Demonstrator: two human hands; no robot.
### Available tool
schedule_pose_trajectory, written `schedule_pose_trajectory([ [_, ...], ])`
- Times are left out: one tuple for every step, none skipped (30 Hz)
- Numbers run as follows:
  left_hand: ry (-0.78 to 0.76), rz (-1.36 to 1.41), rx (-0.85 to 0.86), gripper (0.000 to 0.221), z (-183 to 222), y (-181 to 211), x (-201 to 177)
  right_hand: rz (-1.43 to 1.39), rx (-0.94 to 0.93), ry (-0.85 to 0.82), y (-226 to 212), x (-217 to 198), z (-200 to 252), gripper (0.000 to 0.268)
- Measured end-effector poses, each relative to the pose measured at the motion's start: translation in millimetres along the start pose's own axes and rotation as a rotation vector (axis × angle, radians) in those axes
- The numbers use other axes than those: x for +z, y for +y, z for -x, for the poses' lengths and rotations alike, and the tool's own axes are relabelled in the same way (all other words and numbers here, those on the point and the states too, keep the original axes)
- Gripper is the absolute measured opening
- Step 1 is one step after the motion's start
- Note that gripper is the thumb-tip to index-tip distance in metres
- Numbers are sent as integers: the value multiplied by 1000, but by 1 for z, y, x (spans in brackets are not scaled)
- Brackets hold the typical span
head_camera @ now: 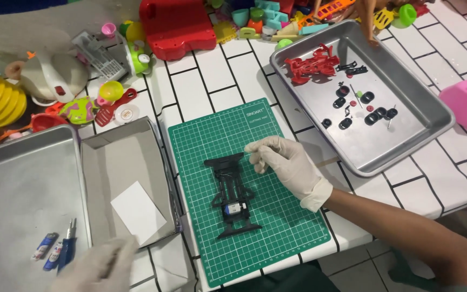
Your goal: Assembling a mini 4WD toy car by installing the motor and gears into the chassis.
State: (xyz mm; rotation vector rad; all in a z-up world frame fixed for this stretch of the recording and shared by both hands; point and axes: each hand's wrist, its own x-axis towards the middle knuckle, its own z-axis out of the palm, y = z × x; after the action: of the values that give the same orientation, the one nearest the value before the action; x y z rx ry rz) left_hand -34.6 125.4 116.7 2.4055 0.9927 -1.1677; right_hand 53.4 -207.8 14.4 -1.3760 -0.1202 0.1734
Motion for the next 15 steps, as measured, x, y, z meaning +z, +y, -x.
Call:
schedule_pose_trajectory([
  [245,-74,244,42,0,5,24,49,-20,34,-1,1,0,20],
  [500,-134,479,26,0,9,50,99,-43,63,-2,2,-1,20],
  [500,-131,489,26,-11,23,57,107,-47,69,-2,0,-1,20],
  [521,-264,611,30,-21,37,62,81,-78,106,-2,-1,-2,17],
  [543,-397,732,39,-31,52,67,56,-109,144,-3,-2,-3,14],
  [549,-397,742,39,-39,62,73,60,-118,150,-11,-4,-3,14],
  [767,-595,799,37,-47,71,79,44,-135,162,-19,-7,-3,15],
  [988,-794,845,43,-54,81,85,27,-151,174,-28,-9,-2,18],
  [994,-793,855,43,-55,87,85,31,-158,181,-39,-15,-3,18],
  [989,-809,849,49,-56,93,86,-8,-172,203,-50,-22,-2,16],
  [985,-825,843,54,-56,98,86,-47,-187,226,-61,-28,-2,14],
  [991,-828,848,54,-57,101,84,-48,-194,231,-70,-38,-1,14],
  [897,-705,866,51,-58,105,82,-31,-246,268,-79,-48,1,16],
  [805,-583,880,48,-59,108,80,-14,-302,305,-87,-58,2,18],
  [813,-586,885,48,-58,111,77,-16,-311,309,-96,-71,-1,18],
])
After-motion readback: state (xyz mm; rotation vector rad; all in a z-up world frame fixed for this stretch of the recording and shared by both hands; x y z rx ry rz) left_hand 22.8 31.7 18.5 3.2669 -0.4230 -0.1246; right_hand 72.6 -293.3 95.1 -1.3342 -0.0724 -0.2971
